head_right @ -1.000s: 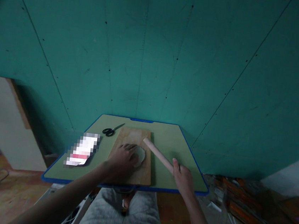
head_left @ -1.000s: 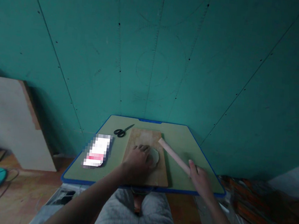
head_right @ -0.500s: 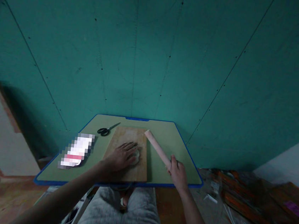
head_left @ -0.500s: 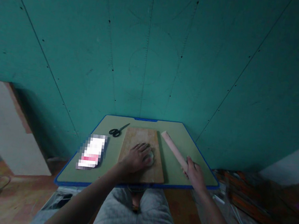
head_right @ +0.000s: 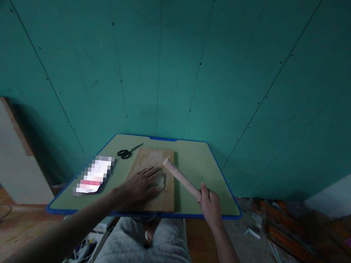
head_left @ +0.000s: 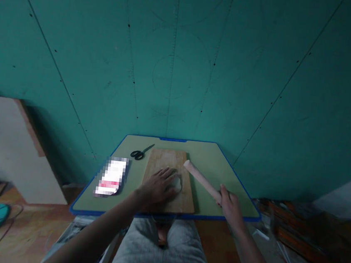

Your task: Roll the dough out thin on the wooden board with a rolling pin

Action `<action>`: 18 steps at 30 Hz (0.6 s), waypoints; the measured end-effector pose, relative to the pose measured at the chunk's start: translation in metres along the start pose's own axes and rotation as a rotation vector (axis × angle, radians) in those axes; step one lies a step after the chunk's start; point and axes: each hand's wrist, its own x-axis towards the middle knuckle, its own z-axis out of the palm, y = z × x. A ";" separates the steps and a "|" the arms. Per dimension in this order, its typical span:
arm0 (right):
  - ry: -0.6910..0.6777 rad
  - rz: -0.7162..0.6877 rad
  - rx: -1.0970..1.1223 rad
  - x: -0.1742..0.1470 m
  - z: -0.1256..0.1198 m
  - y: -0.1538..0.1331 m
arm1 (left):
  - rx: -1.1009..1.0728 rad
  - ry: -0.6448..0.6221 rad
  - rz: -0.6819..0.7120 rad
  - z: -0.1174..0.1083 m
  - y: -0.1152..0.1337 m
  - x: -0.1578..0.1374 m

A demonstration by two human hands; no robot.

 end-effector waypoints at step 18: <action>0.014 -0.005 -0.011 -0.002 0.000 0.003 | 0.008 0.015 -0.076 -0.002 0.003 0.002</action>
